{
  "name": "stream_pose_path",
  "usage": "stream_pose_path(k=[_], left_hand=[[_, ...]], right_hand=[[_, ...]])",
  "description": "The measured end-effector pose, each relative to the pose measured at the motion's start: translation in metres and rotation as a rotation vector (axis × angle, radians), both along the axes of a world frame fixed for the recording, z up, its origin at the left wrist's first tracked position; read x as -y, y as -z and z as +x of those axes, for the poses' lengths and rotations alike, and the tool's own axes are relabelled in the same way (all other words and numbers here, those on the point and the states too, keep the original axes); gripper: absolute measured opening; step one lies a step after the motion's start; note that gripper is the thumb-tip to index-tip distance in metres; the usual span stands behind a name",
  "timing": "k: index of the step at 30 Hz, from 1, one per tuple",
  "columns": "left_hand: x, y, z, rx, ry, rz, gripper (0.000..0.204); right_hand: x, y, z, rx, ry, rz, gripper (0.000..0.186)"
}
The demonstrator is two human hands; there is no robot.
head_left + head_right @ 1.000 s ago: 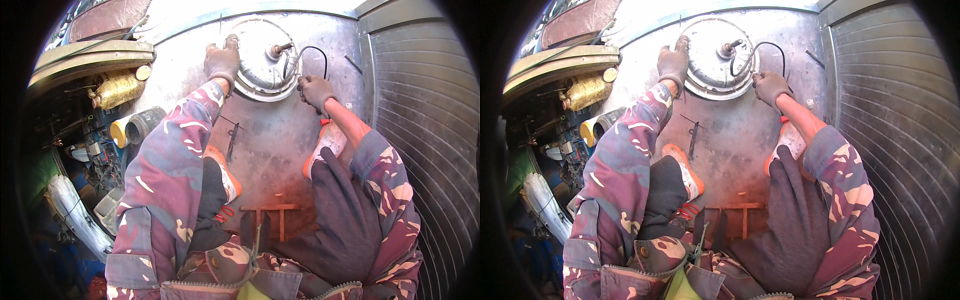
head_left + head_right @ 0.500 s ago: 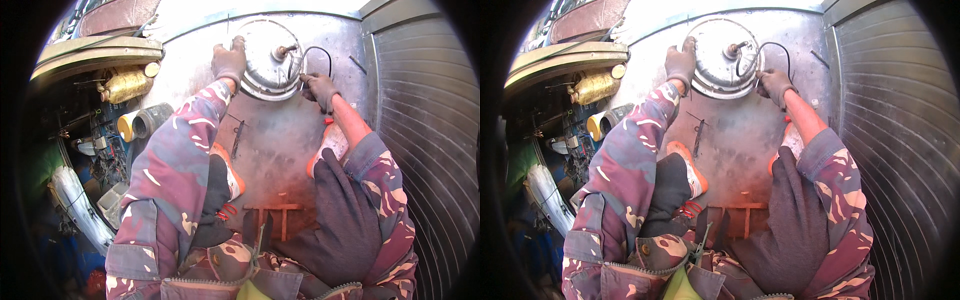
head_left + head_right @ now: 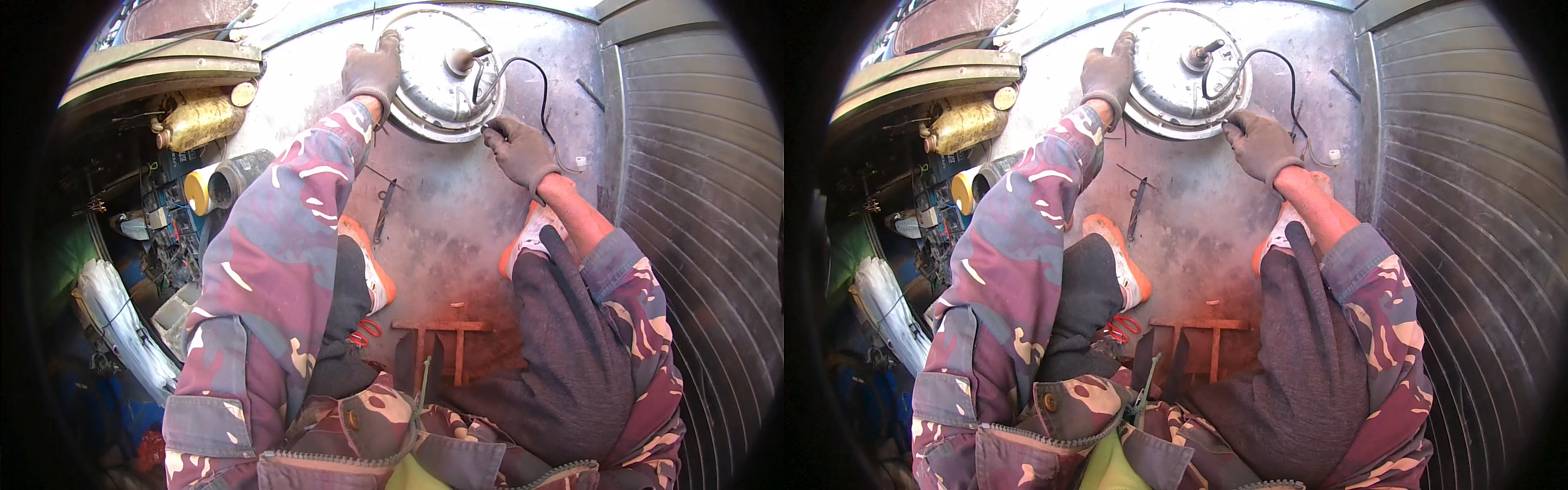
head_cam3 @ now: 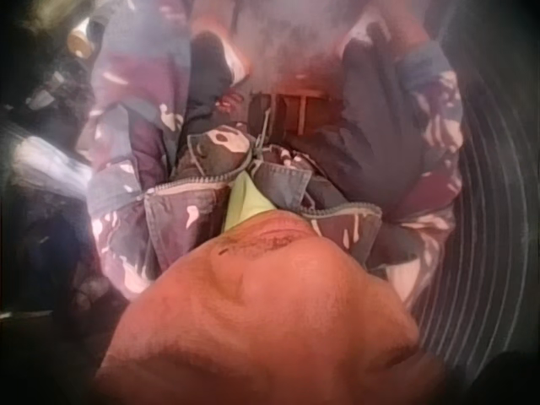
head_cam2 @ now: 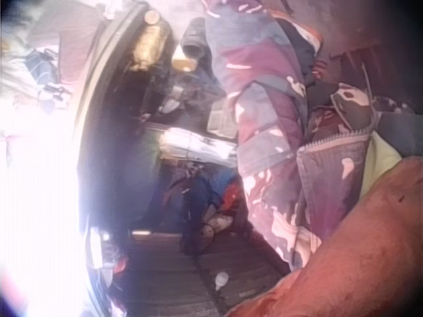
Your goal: The person sits on the floor and uses a screwdriver to adjust components on a circular motor. They repeatedly tighten or loosen screws and manipulate wires attached to the motor throughout the clip.
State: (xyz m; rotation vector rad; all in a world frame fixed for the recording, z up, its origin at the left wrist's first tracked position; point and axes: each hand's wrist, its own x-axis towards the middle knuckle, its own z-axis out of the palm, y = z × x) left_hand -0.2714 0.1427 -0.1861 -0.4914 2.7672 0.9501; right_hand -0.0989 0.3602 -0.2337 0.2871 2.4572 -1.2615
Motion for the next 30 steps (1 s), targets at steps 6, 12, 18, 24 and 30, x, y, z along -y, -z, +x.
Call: stream_pose_path(k=[6, 12, 18, 24, 30], left_hand=[[0.000, 0.001, -0.001, 0.007, -0.004, -0.008, 0.086], [0.000, -0.005, 0.001, 0.030, 0.035, 0.012, 0.097], [0.000, -0.005, 0.000, 0.032, 0.041, -0.005, 0.098], [0.000, 0.000, -0.001, -0.006, 0.015, -0.014, 0.088], [-0.001, -0.002, -0.001, 0.008, 0.003, -0.013, 0.087]], right_hand=[[0.003, -0.002, -0.005, -0.101, -0.098, 0.067, 0.031], [0.005, -0.003, -0.007, -0.110, -0.123, 0.108, 0.029], [-0.006, 0.001, -0.016, -0.314, -0.261, 0.173, 0.023], [-0.014, 0.003, -0.023, -0.379, -0.366, 0.240, 0.023], [-0.008, 0.001, -0.017, -0.235, -0.240, 0.156, 0.026]])
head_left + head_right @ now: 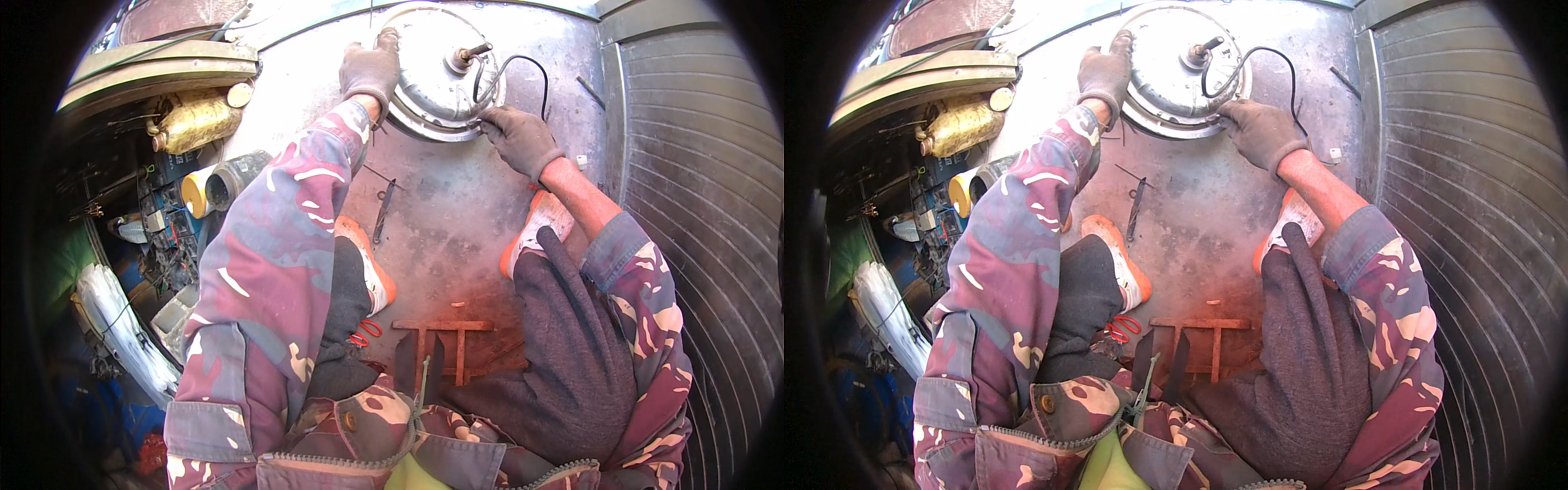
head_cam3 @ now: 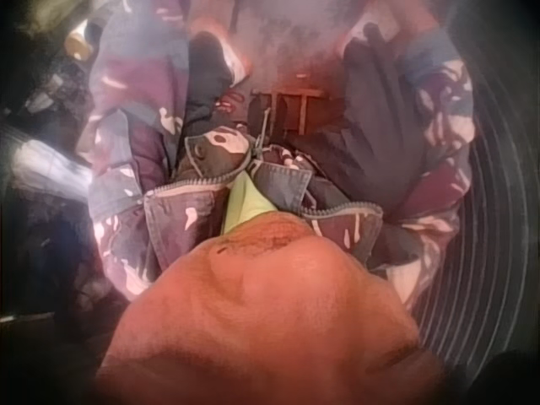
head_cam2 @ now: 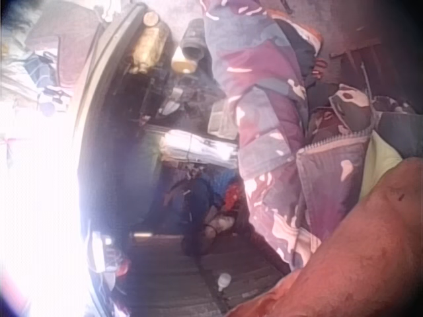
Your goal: The person sits on the floor and uses a screwdriver to adjust components on a circular motor. They repeatedly tighten or loosen screws and manipulate wires attached to the motor throughout the clip.
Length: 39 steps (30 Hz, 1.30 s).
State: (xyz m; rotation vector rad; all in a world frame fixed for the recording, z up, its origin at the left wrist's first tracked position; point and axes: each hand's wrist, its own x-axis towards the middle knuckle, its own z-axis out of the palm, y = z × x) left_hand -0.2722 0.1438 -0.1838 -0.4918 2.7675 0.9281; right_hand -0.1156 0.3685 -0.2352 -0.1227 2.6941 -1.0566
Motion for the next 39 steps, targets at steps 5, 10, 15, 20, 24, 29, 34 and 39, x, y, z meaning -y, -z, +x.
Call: stream_pose_path(k=[5, 10, 15, 20, 24, 29, 34, 39], left_hand=[[0.000, 0.001, 0.000, 0.000, 0.004, 0.022, 0.087], [0.002, 0.004, -0.001, -0.025, 0.011, 0.025, 0.086], [0.002, 0.004, 0.000, -0.033, 0.015, 0.015, 0.086], [0.002, 0.003, 0.000, -0.050, 0.045, 0.014, 0.087], [0.002, 0.005, 0.002, -0.037, 0.016, 0.038, 0.086], [0.003, 0.008, -0.001, -0.049, 0.028, 0.006, 0.086], [0.004, 0.008, -0.002, -0.047, 0.037, 0.004, 0.085], [0.004, 0.010, -0.002, -0.084, 0.037, -0.033, 0.087]], right_hand=[[0.003, 0.001, 0.002, 0.025, 0.027, -0.039, 0.027], [0.003, -0.002, 0.003, -0.012, 0.007, 0.008, 0.027], [0.002, 0.000, 0.001, -0.073, -0.031, 0.065, 0.027], [0.003, 0.003, 0.003, -0.114, -0.005, 0.055, 0.025], [0.005, -0.003, 0.003, -0.078, 0.017, 0.041, 0.026], [0.012, -0.014, 0.002, 0.043, 0.045, 0.104, 0.028], [0.015, -0.014, 0.002, 0.050, 0.052, 0.114, 0.026], [0.006, -0.002, -0.002, -0.179, -0.111, 0.242, 0.023]])
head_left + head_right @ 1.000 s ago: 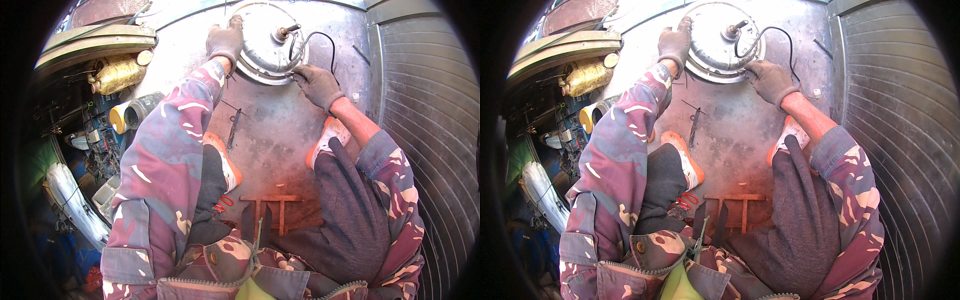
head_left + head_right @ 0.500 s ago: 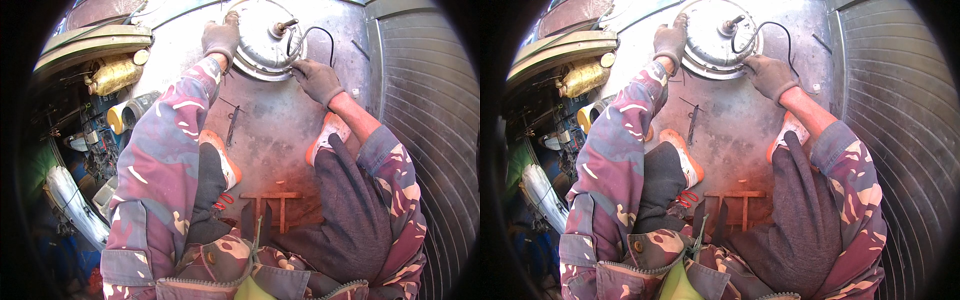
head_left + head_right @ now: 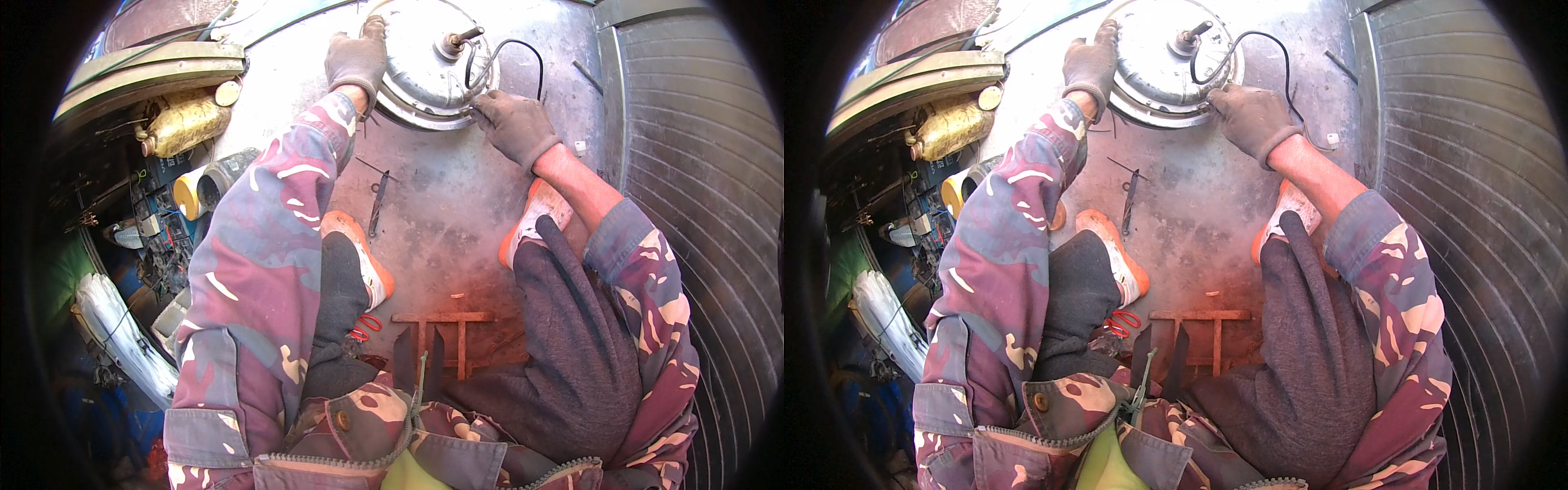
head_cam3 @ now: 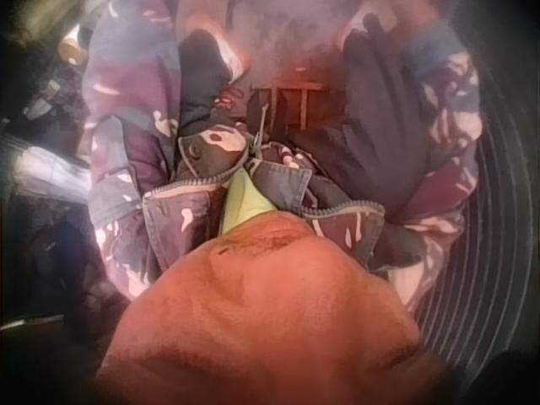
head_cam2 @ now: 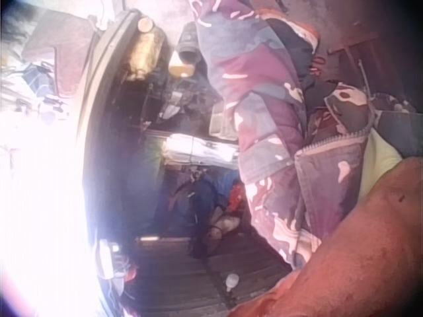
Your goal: The person sits on the floor and uses a screwdriver to adjust components on a circular motor. They repeatedly tighten or loosen screws and manipulate wires attached to the motor throughout the clip.
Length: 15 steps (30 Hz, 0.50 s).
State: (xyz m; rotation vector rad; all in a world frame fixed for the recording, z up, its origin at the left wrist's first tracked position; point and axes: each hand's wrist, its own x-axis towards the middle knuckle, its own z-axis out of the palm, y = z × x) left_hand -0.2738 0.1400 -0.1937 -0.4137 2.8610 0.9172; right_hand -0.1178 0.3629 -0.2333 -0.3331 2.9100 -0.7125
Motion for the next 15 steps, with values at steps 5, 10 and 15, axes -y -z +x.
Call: stream_pose_path(k=[5, 10, 15], left_hand=[[0.0024, 0.0028, -0.0019, 0.021, 0.020, 0.037, 0.088], [0.0041, 0.0046, -0.0016, 0.022, 0.029, 0.025, 0.087], [0.0046, 0.0070, 0.0000, -0.004, 0.031, 0.048, 0.086]], right_hand=[[-0.0100, 0.0109, -0.0064, -0.153, -0.110, 0.001, 0.019], [-0.0116, 0.0074, -0.0055, -0.162, -0.140, -0.004, 0.017], [-0.0045, 0.0014, -0.0004, -0.016, -0.063, 0.027, 0.021]])
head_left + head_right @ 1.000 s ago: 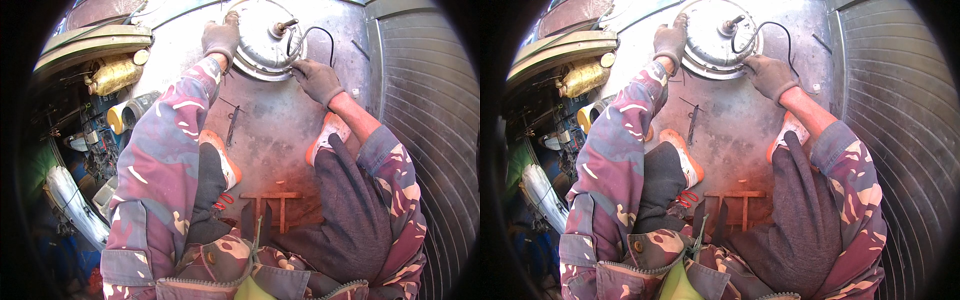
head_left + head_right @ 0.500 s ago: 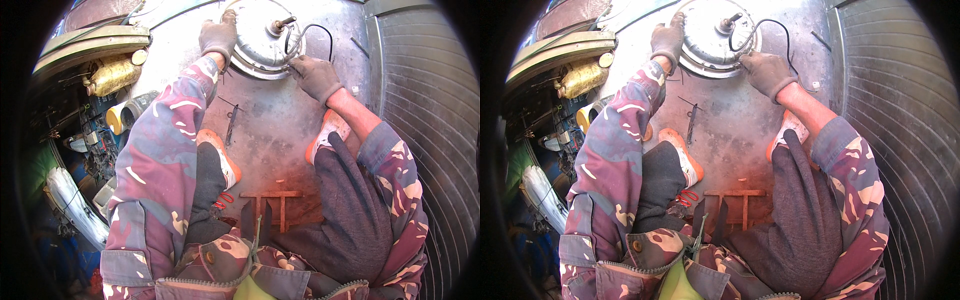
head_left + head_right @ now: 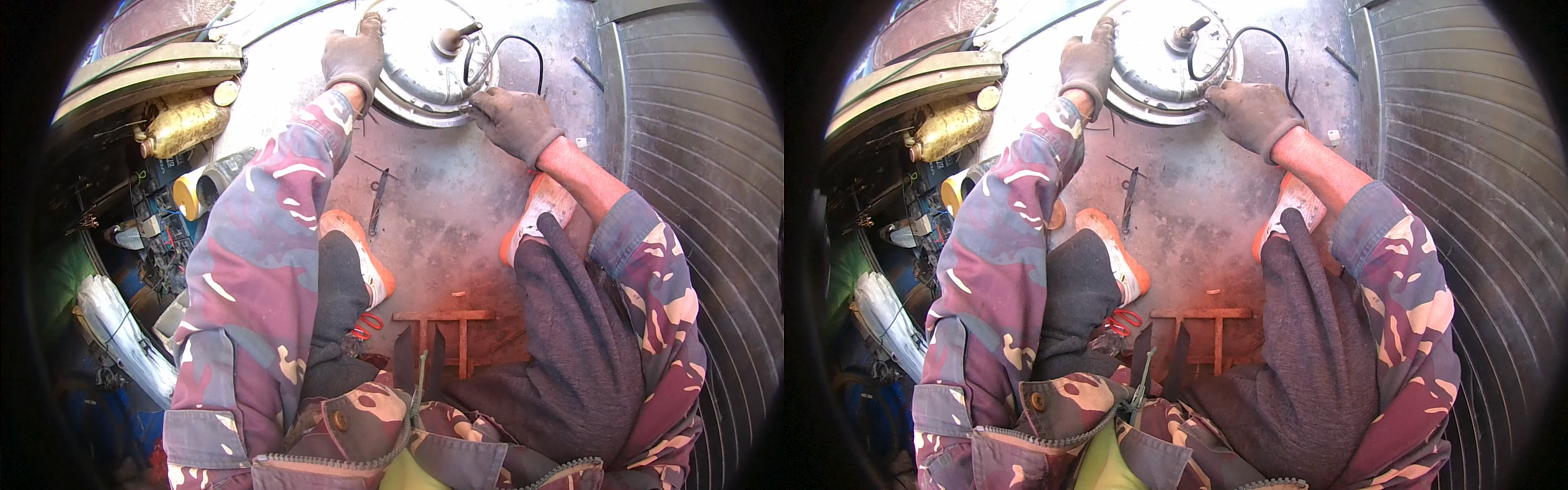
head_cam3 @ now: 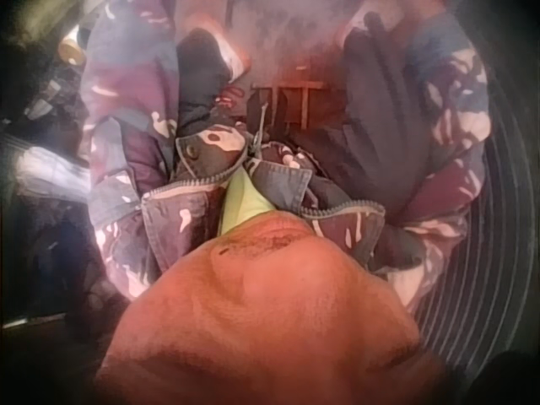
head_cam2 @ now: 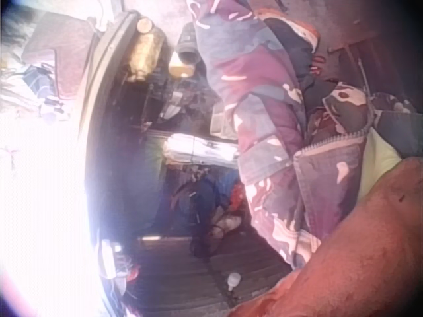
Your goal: The person sits on the floor and uses a screwdriver to adjust components on a circular motor. They repeatedly tighten or loosen screws and manipulate wires attached to the motor throughout the clip.
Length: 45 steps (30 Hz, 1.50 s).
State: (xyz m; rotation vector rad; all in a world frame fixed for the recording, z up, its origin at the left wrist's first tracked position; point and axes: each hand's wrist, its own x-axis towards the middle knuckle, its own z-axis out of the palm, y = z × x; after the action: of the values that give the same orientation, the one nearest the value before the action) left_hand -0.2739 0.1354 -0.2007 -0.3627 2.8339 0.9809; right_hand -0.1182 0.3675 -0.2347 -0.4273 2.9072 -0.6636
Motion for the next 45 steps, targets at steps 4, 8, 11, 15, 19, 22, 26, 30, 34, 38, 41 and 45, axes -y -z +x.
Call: stream_pose_path(k=[4, 8, 11, 15, 19, 22, 26, 30, 34, 38, 41, 45], left_hand=[[0.000, -0.001, 0.001, 0.032, 0.002, 0.023, 0.087], [0.000, -0.005, 0.002, 0.076, 0.014, 0.008, 0.092], [0.001, -0.005, 0.001, 0.067, 0.041, -0.008, 0.092], [0.002, 0.000, -0.001, 0.013, 0.055, -0.026, 0.092], [0.004, 0.004, -0.002, 0.018, 0.055, -0.044, 0.091], [0.003, 0.003, -0.001, 0.020, 0.041, -0.022, 0.090], [-0.002, -0.003, 0.005, 0.042, -0.006, 0.025, 0.086], [-0.004, -0.010, 0.007, 0.031, -0.002, 0.005, 0.087], [-0.003, -0.009, 0.007, 0.044, 0.004, 0.034, 0.088], [-0.004, -0.005, 0.009, 0.003, -0.059, 0.092, 0.085], [-0.005, -0.004, 0.013, -0.002, -0.093, 0.039, 0.083], [-0.007, -0.009, 0.015, 0.009, -0.091, 0.067, 0.079]], right_hand=[[0.005, -0.001, 0.000, 0.062, 0.063, 0.009, 0.022], [0.008, 0.000, 0.001, 0.013, 0.077, -0.015, 0.022], [0.007, 0.001, 0.000, -0.069, 0.028, 0.015, 0.021], [0.003, 0.003, -0.004, -0.151, -0.052, 0.041, 0.020], [0.002, 0.002, -0.004, -0.087, -0.038, 0.038, 0.023], [0.009, -0.003, 0.002, 0.126, 0.174, -0.120, 0.027], [0.010, -0.009, 0.005, 0.292, 0.242, -0.148, 0.033], [0.011, -0.012, 0.011, 0.224, 0.241, -0.071, 0.039], [0.013, -0.011, 0.011, 0.256, 0.225, -0.015, 0.048], [0.025, -0.014, 0.011, 0.478, 0.394, -0.199, 0.049], [0.040, -0.015, 0.004, 0.868, 0.681, -0.573, 0.048], [0.055, -0.018, 0.008, 1.046, 0.939, -0.982, 0.047]])
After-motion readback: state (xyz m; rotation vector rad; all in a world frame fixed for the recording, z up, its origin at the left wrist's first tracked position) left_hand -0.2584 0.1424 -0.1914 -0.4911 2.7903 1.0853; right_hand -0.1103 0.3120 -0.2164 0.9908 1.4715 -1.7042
